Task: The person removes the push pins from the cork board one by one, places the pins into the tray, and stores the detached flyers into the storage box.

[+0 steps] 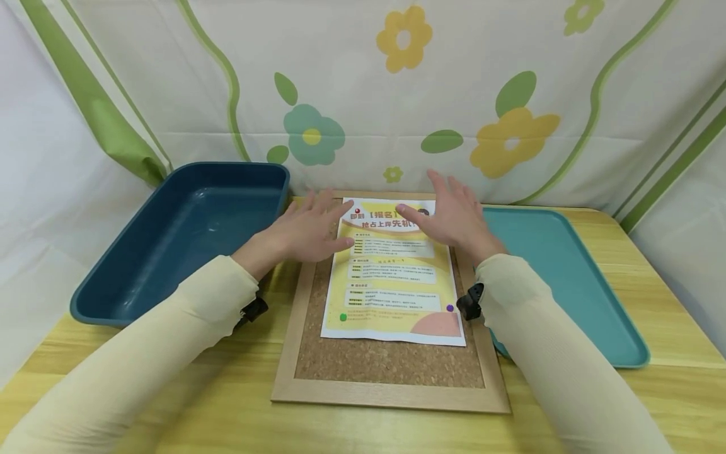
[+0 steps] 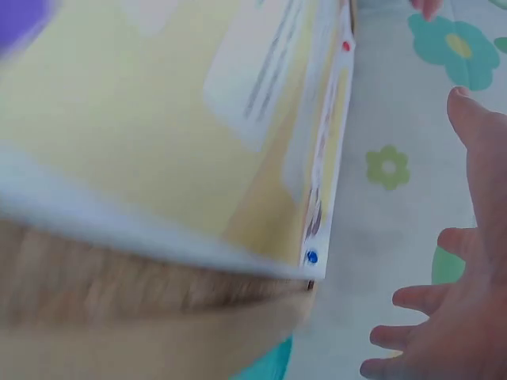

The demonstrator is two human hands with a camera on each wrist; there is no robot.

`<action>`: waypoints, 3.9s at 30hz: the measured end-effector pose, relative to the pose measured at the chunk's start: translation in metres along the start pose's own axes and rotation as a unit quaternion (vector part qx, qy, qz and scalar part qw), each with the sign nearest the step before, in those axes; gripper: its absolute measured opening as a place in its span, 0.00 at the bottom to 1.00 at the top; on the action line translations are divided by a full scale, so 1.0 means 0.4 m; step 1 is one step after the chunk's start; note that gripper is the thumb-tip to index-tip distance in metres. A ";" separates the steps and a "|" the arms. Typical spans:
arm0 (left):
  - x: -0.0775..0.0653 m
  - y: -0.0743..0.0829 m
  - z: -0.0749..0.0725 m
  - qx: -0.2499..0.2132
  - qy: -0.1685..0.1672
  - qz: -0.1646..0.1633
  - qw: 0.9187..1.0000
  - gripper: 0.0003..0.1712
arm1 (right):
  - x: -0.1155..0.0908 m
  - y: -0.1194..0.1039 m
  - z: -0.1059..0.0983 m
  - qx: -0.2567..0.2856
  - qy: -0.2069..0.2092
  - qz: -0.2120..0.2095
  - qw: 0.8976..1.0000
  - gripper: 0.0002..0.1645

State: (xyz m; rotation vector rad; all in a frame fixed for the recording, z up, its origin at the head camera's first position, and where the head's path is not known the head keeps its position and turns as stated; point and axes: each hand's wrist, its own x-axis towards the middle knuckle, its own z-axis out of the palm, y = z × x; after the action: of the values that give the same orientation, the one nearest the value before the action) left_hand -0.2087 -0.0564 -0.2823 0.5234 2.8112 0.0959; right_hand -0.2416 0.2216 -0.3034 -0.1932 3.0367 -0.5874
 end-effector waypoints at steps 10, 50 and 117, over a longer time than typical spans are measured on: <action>-0.011 0.023 0.037 -0.013 -0.057 -0.001 0.998 0.45 | 0.035 -0.066 0.019 0.073 -0.027 -0.033 0.996 0.58; -0.016 0.017 0.030 0.045 -0.158 0.076 0.983 0.47 | 0.130 -0.143 0.133 0.322 -0.114 0.039 0.939 0.28; -0.056 0.012 0.060 0.005 -0.155 0.076 0.985 0.45 | 0.134 -0.220 0.182 0.282 -0.021 0.128 0.951 0.07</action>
State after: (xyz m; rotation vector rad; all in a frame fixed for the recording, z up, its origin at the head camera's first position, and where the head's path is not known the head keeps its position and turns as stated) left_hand -0.1802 -0.0596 -0.2988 0.6897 2.4691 0.0291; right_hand -0.2800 0.1068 -0.3389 0.2024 2.6438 -1.3511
